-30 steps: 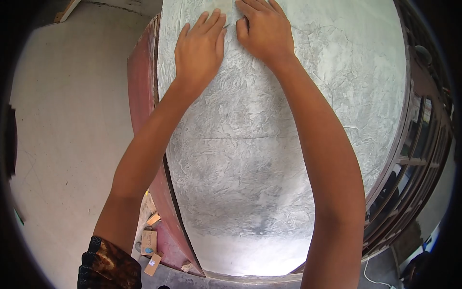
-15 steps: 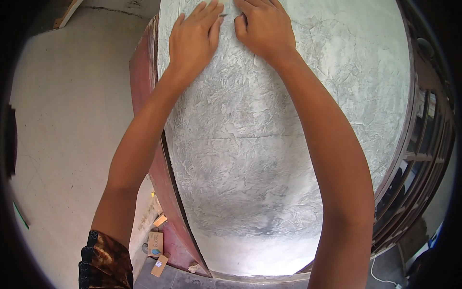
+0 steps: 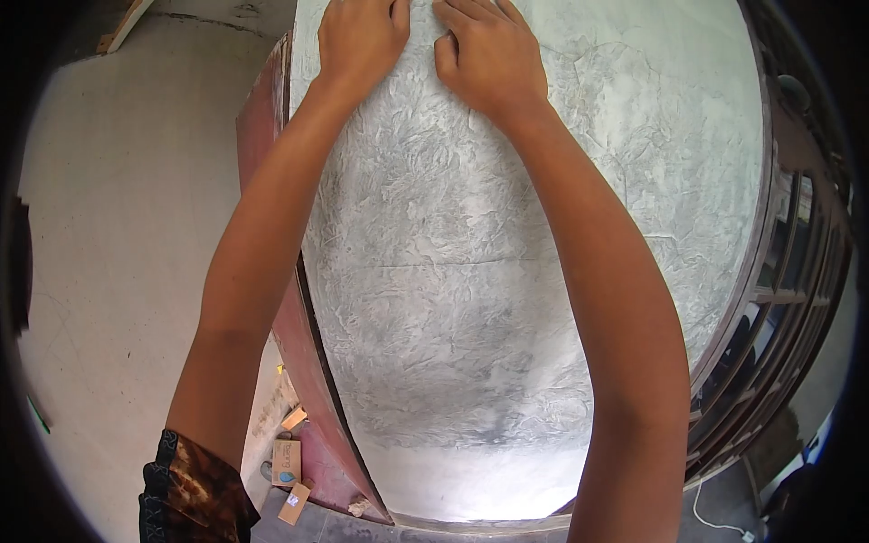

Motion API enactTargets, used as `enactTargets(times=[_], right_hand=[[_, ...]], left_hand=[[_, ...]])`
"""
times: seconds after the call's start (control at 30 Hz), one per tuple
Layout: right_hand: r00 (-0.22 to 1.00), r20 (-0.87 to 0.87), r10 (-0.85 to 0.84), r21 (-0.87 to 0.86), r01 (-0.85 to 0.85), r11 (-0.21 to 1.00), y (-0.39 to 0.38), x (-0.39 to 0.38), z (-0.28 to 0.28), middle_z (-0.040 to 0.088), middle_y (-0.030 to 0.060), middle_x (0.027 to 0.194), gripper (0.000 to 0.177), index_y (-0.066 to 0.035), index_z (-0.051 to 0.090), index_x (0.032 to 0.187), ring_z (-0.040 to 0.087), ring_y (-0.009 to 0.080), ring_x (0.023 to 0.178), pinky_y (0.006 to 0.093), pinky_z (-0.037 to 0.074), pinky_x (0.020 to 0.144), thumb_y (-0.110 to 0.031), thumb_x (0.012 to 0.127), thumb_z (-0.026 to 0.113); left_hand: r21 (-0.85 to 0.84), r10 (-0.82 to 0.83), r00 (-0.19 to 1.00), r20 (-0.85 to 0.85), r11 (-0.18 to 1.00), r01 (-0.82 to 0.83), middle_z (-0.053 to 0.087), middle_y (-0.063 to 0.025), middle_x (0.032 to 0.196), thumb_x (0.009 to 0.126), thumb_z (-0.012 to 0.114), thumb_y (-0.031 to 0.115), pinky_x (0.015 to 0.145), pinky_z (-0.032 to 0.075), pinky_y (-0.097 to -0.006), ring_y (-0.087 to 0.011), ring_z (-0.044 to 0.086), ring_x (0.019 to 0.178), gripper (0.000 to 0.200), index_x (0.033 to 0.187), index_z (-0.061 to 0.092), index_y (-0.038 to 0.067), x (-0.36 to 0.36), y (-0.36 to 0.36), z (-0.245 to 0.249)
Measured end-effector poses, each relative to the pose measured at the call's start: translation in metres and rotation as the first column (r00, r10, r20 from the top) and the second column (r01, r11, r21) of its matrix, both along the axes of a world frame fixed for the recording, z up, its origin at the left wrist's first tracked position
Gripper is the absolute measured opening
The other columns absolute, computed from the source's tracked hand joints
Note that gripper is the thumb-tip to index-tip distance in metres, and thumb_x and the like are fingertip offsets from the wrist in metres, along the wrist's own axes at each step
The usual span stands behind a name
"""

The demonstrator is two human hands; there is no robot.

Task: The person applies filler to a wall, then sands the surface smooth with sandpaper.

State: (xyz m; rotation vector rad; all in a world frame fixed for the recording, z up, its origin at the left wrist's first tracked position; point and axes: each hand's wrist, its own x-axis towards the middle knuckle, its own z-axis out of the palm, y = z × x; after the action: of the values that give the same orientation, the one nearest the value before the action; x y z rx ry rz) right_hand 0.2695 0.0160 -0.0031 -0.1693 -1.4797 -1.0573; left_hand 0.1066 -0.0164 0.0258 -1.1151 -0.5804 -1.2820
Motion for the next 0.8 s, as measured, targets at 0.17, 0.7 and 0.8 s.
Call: enactTargets(times=[0.17, 0.7, 0.8], right_hand=[[1.0, 0.004, 0.006, -0.006, -0.006, 1.0, 0.001, 0.001, 0.003, 0.063, 0.0231, 0.14, 0.042, 0.007, 0.067, 0.125, 0.054, 0.0389, 0.137, 0.0522, 0.039, 0.118, -0.004, 0.086, 0.056], [0.985, 0.139, -0.104, -0.003, 0.105, 0.994, 0.004, 0.027, 0.017, 0.056, 0.0205, 0.15, 0.046, 0.003, 0.061, 0.137, 0.047, 0.0379, 0.144, 0.053, 0.032, 0.122, -0.008, 0.093, 0.053], [0.978, 0.192, -0.082, -0.013, 0.086, 0.996, 0.0, 0.03, 0.028, 0.055, 0.0192, 0.15, 0.046, 0.001, 0.06, 0.139, 0.045, 0.0369, 0.145, 0.0537, 0.031, 0.123, -0.011, 0.095, 0.051]], left_hand=[[-0.027, 0.065, 0.998, 0.007, 0.998, -0.065, 0.07, -0.0066, 0.134, 0.099, 0.062, 0.019, 0.111, 0.041, -0.0562, -0.0271, 0.06, 0.132, 0.027, 0.122, 0.072, 0.008, 0.009, 0.008, -0.06], [0.003, 0.027, 0.983, 0.183, 1.0, -0.028, 0.071, -0.0102, 0.133, 0.1, 0.061, 0.017, 0.108, 0.044, -0.0603, -0.03, 0.062, 0.13, 0.029, 0.124, 0.073, 0.007, 0.035, 0.012, -0.096], [0.1, 0.015, 0.975, 0.224, 0.994, -0.038, 0.071, -0.0169, 0.128, 0.102, 0.056, 0.017, 0.106, 0.045, -0.0571, -0.0351, 0.064, 0.124, 0.03, 0.121, 0.072, 0.0, 0.035, 0.015, -0.049]])
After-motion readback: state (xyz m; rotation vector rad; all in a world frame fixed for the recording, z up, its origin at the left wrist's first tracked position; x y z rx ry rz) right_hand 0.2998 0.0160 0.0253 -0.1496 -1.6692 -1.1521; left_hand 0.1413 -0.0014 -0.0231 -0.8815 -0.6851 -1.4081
